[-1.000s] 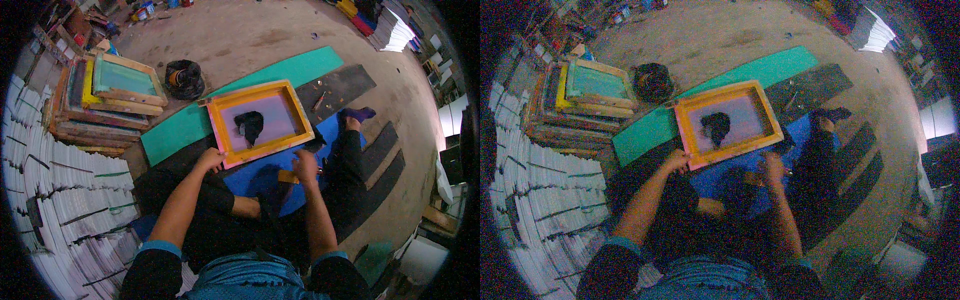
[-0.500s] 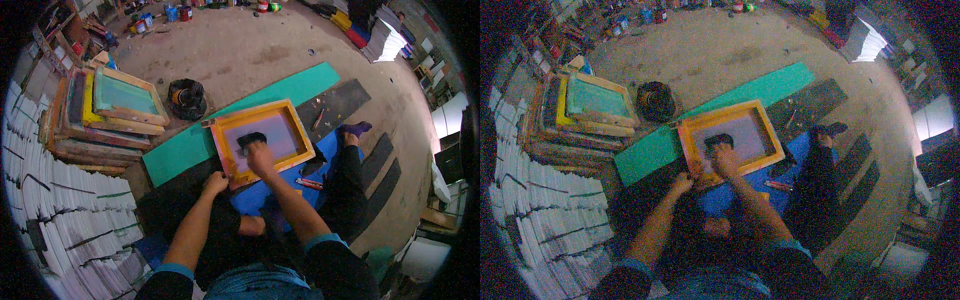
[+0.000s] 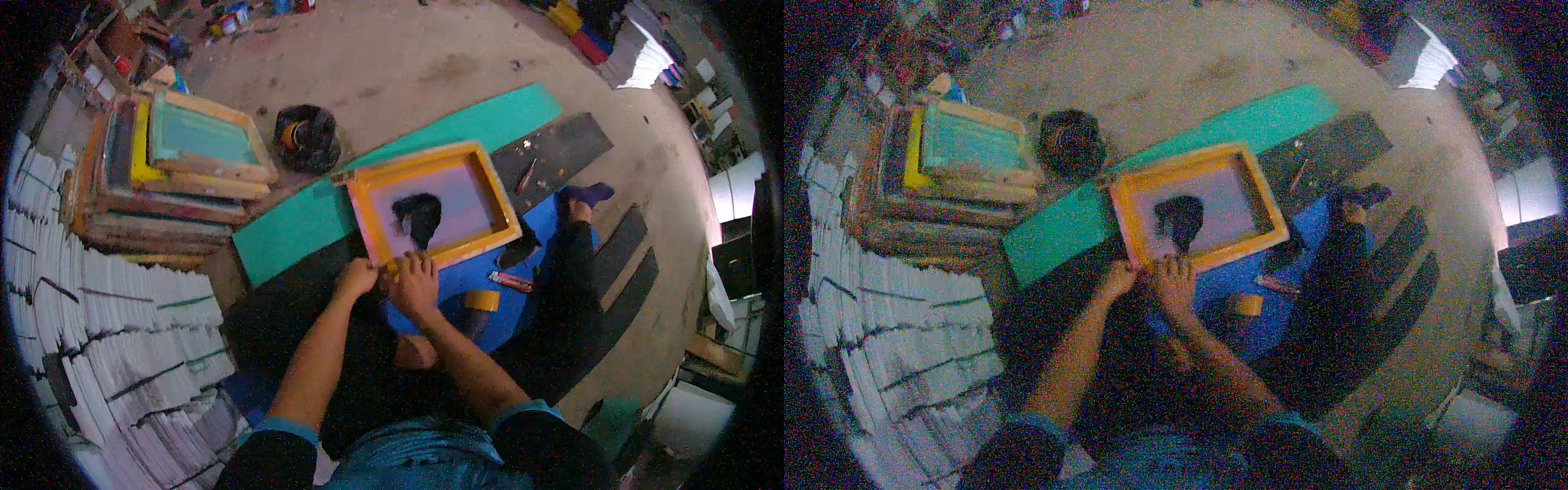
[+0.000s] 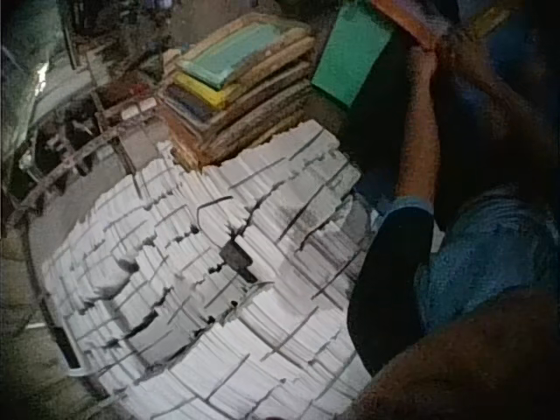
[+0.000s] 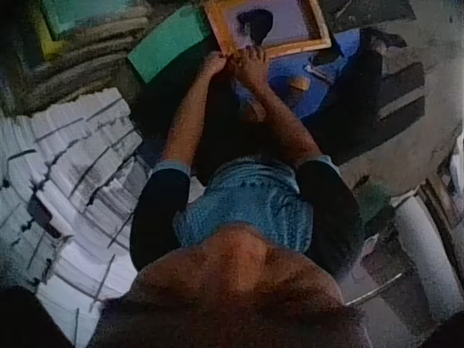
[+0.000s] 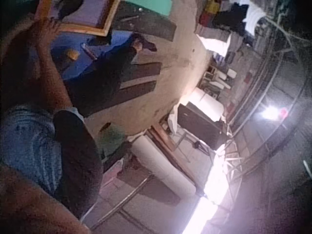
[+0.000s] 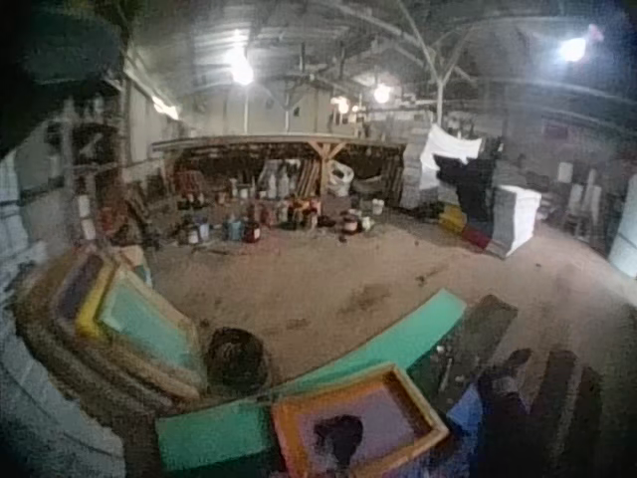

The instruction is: The person applies yellow tape to the edges of a wooden screen-printing frame, then wipes the mesh surface with a black cloth. The frame is placed on a blue mat on the floor, and the person stacks the finished frame with others nearby.

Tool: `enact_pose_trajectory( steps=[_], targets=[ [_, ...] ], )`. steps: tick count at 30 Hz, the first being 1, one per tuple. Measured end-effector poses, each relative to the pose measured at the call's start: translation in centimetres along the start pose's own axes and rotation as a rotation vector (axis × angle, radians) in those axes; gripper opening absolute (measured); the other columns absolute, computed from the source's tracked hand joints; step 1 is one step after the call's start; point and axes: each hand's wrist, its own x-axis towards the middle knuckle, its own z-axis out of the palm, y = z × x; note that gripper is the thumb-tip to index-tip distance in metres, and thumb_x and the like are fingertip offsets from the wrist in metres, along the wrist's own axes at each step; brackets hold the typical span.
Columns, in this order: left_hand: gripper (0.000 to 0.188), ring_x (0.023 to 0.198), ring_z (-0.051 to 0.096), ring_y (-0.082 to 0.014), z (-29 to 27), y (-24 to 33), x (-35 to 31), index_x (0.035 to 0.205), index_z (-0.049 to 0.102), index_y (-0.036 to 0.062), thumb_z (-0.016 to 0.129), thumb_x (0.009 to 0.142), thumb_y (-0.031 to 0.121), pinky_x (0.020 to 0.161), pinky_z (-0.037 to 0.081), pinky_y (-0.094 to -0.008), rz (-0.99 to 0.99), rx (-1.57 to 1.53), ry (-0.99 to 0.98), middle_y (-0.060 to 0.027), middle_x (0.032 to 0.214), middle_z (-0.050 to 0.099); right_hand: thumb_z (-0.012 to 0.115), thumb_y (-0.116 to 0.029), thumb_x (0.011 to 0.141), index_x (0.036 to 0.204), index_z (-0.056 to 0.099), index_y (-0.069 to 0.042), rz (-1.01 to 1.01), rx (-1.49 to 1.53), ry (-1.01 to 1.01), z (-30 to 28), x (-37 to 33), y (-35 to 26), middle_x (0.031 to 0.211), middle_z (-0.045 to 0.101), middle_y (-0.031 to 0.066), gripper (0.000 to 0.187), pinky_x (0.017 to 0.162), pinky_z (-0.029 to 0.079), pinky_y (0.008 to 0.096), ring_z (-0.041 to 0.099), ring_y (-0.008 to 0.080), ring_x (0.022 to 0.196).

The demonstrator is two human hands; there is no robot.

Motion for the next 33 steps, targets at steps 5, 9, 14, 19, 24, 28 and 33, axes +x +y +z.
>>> enact_pose_trajectory(
  steps=[5,9,14,19,24,28,33],
  targets=[
    [0.048,0.1,0.067,-0.0388,-0.3,-2.0,0.9,0.098,0.073,0.006,0.059,0.091,0.051,0.087,0.051,-0.0482,-0.059,0.011,-0.079,-0.0197,0.105,0.071,0.073,-0.032,0.08,0.113,0.065,-0.011,-0.02,0.156,-0.107,-3.0,0.4,-0.7,0.125,0.059,0.0141,0.04,0.105,0.037,0.0505,0.05,0.0372,0.122],
    [0.048,0.091,0.07,-0.0359,-0.7,-0.8,0.1,0.097,0.072,0.0058,0.06,0.091,0.052,0.082,0.052,-0.0459,-0.054,0.075,-0.014,-0.0163,0.093,0.073,0.073,-0.032,0.079,0.112,0.068,-0.013,-0.049,0.117,-0.141,-2.3,-0.3,-0.4,0.129,0.058,0.0149,0.039,0.107,0.035,0.0502,0.049,0.0376,0.123],
    [0.046,0.071,0.07,-0.0271,-1.3,-0.2,-0.3,0.096,0.072,0.0064,0.06,0.092,0.051,0.071,0.053,-0.0427,-0.086,0.005,-0.108,-0.0103,0.076,0.07,0.073,-0.032,0.078,0.112,0.069,-0.013,-0.063,0.122,-0.157,-0.1,-1.0,-0.1,0.13,0.057,0.0148,0.039,0.108,0.033,0.0516,0.048,0.038,0.125],
    [0.046,0.06,0.068,-0.0229,-1.5,0.2,-0.5,0.091,0.072,0.0065,0.06,0.092,0.051,0.065,0.053,-0.0405,-0.094,-0.026,-0.113,-0.009,0.071,0.069,0.073,-0.037,0.078,0.115,0.068,-0.015,-0.036,0.177,-0.225,0.0,-0.1,-0.1,0.131,0.056,0.0144,0.044,0.111,0.03,0.0528,0.045,0.0385,0.128],
    [0.046,0.059,0.068,-0.0227,-1.8,-0.2,0.0,0.09,0.072,0.0067,0.06,0.092,0.051,0.064,0.053,-0.0397,-0.101,-0.019,-0.179,-0.0095,0.071,0.069,0.072,-0.045,0.079,0.119,0.067,-0.015,-0.034,0.17,-0.312,-1.4,1.4,0.6,0.133,0.054,0.0133,0.05,0.113,0.025,0.0559,0.04,0.0373,0.132],
    [0.046,0.068,0.07,-0.0269,-2.1,0.8,-0.5,0.094,0.073,0.0062,0.06,0.092,0.051,0.071,0.053,-0.0419,-0.104,-0.051,-0.176,-0.0121,0.078,0.071,0.07,-0.048,0.081,0.119,0.067,-0.013,0.068,0.205,-0.313,-1.9,1.2,1.3,0.134,0.053,0.0136,0.052,0.113,0.023,0.0577,0.039,0.0365,0.133],
    [0.048,0.094,0.069,-0.0349,-0.2,-2.4,1.2,0.098,0.073,0.005,0.06,0.091,0.051,0.084,0.052,-0.0463,-0.07,0.01,-0.084,-0.0188,0.099,0.072,0.067,-0.045,0.083,0.12,0.066,-0.011,0.102,0.22,-0.291,-2.3,0.3,-3.2,0.137,0.052,0.0151,0.05,0.115,0.02,0.0578,0.037,0.0377,0.135]
  ],
)
